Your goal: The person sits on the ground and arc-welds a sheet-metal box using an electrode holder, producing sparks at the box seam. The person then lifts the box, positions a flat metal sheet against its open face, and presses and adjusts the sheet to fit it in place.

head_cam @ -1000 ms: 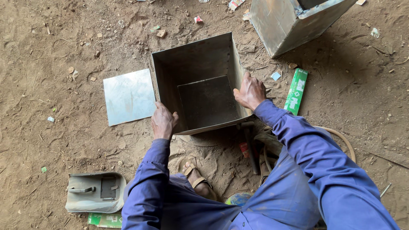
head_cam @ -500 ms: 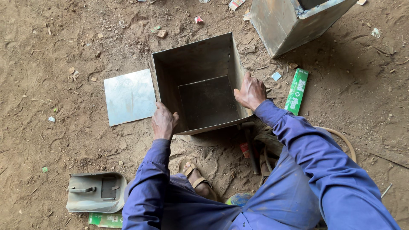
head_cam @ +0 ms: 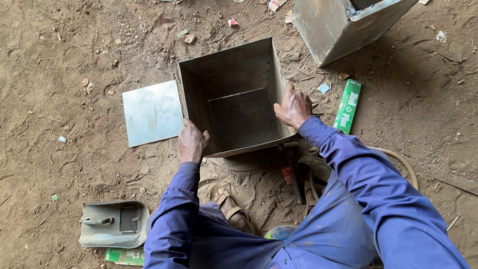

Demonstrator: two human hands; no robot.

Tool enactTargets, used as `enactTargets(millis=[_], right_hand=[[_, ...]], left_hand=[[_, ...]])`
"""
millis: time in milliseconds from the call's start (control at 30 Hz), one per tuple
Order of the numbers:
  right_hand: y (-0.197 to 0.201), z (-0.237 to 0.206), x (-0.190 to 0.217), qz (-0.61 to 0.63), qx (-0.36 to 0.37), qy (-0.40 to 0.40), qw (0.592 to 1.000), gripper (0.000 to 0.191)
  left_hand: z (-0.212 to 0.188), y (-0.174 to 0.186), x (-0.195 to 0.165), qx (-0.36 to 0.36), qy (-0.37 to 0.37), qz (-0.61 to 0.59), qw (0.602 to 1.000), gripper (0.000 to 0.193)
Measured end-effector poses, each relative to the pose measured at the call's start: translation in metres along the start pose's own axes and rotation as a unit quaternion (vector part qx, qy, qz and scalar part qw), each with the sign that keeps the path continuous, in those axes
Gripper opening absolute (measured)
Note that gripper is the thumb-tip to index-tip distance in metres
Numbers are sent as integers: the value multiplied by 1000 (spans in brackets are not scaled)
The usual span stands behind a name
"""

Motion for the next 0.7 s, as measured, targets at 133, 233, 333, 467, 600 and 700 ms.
enactTargets(millis=[133,233,333,467,600,700], right_hand=[[-3,1,-2,0,13,-13,1000,64],[-4,2,-2,-1,14,-8,1000,65],[-3,2,-1,-4,2,-1,1000,66],[-4,2,-2,-6,2,-1,1000,61],[-4,3,-2,-6,2,-2,1000,59],[-5,3,-2,-7,2,-1,1000,57]], left_hand=[[1,-2,1,5,5,15,1000,49],[2,-4,2,12,14,23,1000,48],[3,-3,2,12,12,20,1000,48],[3,-3,3,14,15,23,1000,49],[1,-1,0,-2,-2,17,1000,48],[0,-1,1,5,2,11,1000,48]])
Point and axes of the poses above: each hand's wrist, its own z-axis towards the middle knuckle, its own y-axis out of the back of the hand, x = y × z, the point moved 7 cm from there along z, towards the middle knuckle, and after that the axes turned 2 degrees about -x, right-handed, at the moved point
